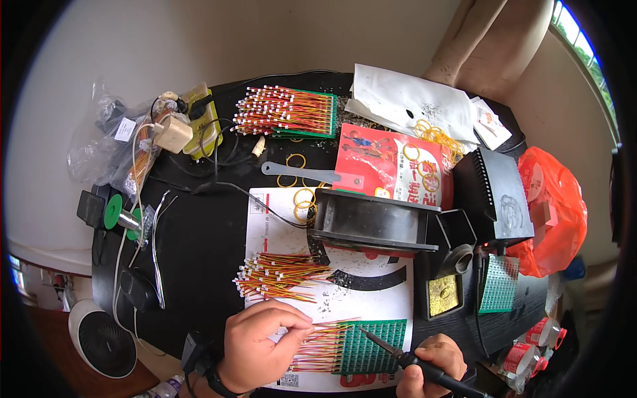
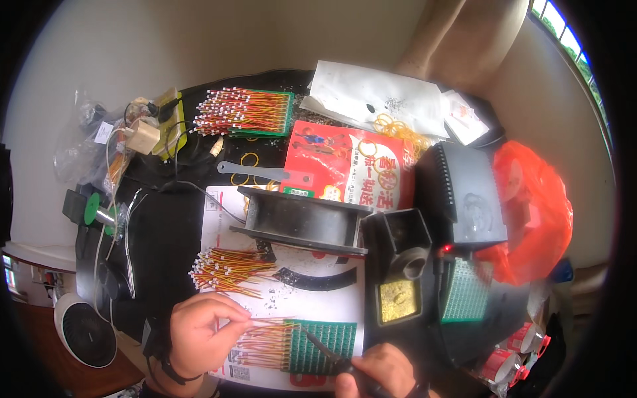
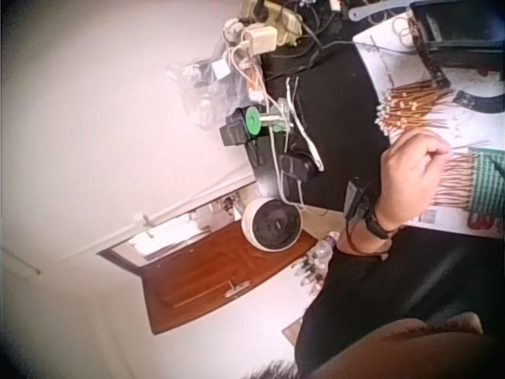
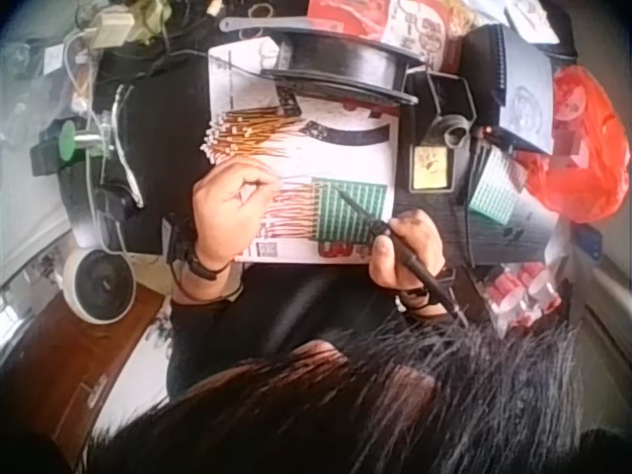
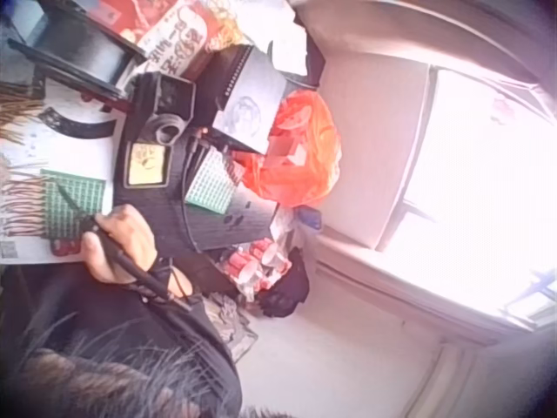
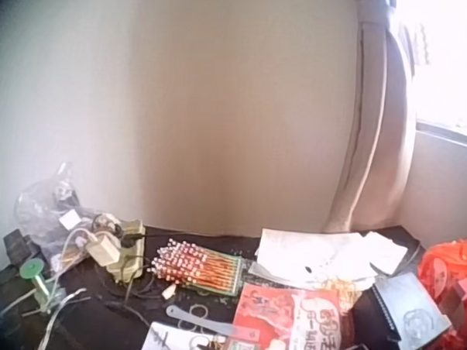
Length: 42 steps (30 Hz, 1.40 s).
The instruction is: Solder small electronic components onto a green PCB at an assembly station.
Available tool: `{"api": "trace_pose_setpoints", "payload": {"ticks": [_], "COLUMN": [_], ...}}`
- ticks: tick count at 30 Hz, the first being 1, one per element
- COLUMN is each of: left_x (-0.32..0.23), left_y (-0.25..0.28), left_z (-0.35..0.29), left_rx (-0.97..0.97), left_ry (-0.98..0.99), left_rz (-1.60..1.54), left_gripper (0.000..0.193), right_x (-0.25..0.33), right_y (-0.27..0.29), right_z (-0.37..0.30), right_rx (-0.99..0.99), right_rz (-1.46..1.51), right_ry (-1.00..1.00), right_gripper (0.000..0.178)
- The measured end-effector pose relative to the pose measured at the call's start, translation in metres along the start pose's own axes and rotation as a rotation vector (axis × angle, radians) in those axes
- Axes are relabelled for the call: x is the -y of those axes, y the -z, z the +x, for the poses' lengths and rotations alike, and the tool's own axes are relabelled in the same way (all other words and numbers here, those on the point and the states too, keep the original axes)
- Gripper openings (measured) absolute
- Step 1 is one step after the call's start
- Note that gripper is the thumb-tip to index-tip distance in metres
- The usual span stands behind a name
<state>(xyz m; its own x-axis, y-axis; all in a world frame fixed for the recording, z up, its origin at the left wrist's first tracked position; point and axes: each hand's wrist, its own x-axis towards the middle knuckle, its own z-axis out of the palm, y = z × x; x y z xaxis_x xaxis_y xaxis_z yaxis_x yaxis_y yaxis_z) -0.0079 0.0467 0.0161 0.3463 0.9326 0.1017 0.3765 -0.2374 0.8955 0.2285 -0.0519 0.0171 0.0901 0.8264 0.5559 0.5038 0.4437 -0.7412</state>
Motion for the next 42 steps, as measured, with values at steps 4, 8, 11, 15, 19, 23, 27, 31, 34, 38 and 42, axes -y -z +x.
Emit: {"api": "trace_pose_setpoints", "payload": {"ticks": [4, 8, 11, 15, 19, 23, 27, 31, 34, 38, 42], "left_x": [-0.008, -0.006, 0.000, -0.006, -0.009, 0.006, 0.002, -0.002, 0.000, -0.004, -0.010], "left_y": [-0.004, 0.000, 0.000, -0.005, -0.005, -0.003, -0.005, -0.008, -0.010, -0.010, -0.014], "left_z": [0.003, 0.001, -0.002, -0.008, -0.007, -0.003, -0.010, -0.014, -0.016, -0.018, -0.013], "left_rx": [-0.055, -0.013, 0.045, 0.036, 0.106, 0.129, 0.085, 0.033, 0.064, 0.057, 0.055], "left_ry": [0.094, -0.002, -0.040, 0.217, 0.387, -0.035, 0.005, 0.009, 0.043, 0.038, 0.016], "left_rz": [0.043, 0.150, 0.073, -0.192, -0.354, -0.157, -0.112, -0.121, -0.148, -0.124, -0.092], "left_gripper": [0.016, 0.016, 0.014, 0.005, 0.007, 0.013, 0.018, 0.017, 0.016, 0.015, 0.013], "right_x": [-0.001, -0.003, -0.011, -0.006, -0.002, 0.000, -0.003, -0.018, -0.028, -0.030, -0.034], "right_y": [-0.001, 0.002, 0.002, 0.001, -0.001, 0.000, 0.001, 0.010, 0.012, 0.017, -0.003], "right_z": [0.001, -0.003, -0.008, -0.005, -0.002, -0.002, -0.004, 0.000, -0.002, -0.009, -0.015], "right_rx": [-0.007, -0.004, 0.034, 0.018, -0.007, -0.007, -0.007, -0.156, -0.264, -0.366, -0.505], "right_rz": [-0.008, -0.013, -0.082, -0.057, -0.008, -0.014, -0.062, -0.417, -0.633, -0.853, -0.819], "right_ry": [0.020, 0.031, 0.195, 0.140, 0.024, 0.000, 0.038, 0.273, 0.342, 0.349, 0.127], "right_gripper": [0.015, 0.015, 0.015, 0.014, 0.014, 0.014, 0.019, 0.032, 0.031, 0.029, 0.033]}}
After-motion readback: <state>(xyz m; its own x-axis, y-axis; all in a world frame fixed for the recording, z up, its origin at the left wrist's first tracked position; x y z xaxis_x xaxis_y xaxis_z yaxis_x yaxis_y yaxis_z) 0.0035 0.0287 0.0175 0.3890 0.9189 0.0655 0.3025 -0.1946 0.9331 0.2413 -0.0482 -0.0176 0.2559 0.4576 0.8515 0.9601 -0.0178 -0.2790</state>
